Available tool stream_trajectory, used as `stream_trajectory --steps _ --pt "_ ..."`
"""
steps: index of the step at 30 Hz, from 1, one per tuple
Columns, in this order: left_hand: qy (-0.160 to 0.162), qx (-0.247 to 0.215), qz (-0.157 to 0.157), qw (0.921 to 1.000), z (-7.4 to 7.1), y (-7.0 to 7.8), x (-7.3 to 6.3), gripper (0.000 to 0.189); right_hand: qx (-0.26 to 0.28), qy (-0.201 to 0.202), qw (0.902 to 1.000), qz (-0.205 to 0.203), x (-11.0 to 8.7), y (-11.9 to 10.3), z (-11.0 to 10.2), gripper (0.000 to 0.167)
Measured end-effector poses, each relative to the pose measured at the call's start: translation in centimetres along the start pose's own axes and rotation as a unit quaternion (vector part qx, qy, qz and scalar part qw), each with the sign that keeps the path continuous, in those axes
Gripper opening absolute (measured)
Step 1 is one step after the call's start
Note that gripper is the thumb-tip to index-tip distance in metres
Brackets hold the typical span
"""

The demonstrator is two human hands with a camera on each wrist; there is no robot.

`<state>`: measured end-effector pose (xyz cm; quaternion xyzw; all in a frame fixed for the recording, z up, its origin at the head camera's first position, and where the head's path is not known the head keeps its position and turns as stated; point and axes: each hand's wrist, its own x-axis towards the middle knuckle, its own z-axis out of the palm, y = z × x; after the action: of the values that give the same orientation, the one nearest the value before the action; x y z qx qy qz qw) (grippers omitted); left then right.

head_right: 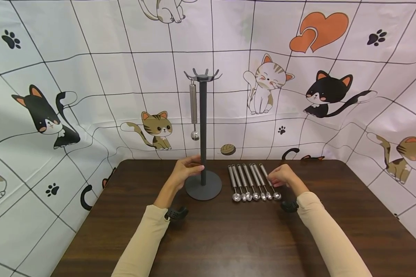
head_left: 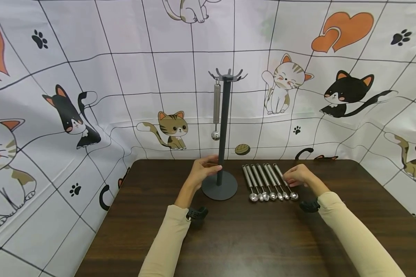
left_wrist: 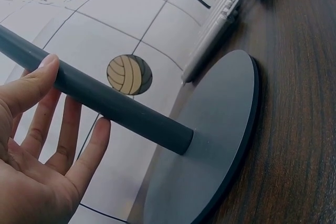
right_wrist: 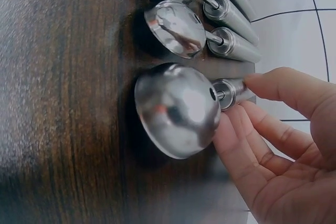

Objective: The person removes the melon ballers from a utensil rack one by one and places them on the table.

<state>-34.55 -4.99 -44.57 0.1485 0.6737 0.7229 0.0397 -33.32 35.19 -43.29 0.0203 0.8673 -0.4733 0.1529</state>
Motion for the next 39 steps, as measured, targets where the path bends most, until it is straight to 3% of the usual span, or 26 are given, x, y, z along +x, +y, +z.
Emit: stream_trajectory --steps 7,12,19,27,33,39 --pt "0.004 -0.011 -0.008 0.9999 0.0 0.2 0.0 0.045 -0.026 0.017 0.9995 -0.010 0.1 -1.0 -0.2 0.044" --pt "0.011 -0.015 -0.009 0.9998 0.0 0.3 0.1 0.045 -0.042 0.035 0.9975 -0.044 0.1 -3.5 0.0 0.047" --pt "0.018 -0.017 -0.014 0.9996 -0.1 0.3 0.3 0.044 -0.022 0.038 0.9901 -0.133 -1.2 -10.8 0.9 0.047" --pt "0.019 -0.015 -0.017 0.9996 -0.1 0.4 0.4 0.044 0.014 0.040 0.9698 -0.240 -3.5 -19.0 2.6 0.039" --pt "0.020 -0.016 -0.016 0.9996 -0.1 0.3 0.4 0.043 0.054 0.046 0.9532 -0.294 -4.7 -23.8 4.1 0.031" --pt "0.023 -0.023 -0.016 0.9993 0.0 0.1 0.6 0.042 0.099 0.035 0.9398 -0.325 -5.8 -27.2 5.6 0.033"
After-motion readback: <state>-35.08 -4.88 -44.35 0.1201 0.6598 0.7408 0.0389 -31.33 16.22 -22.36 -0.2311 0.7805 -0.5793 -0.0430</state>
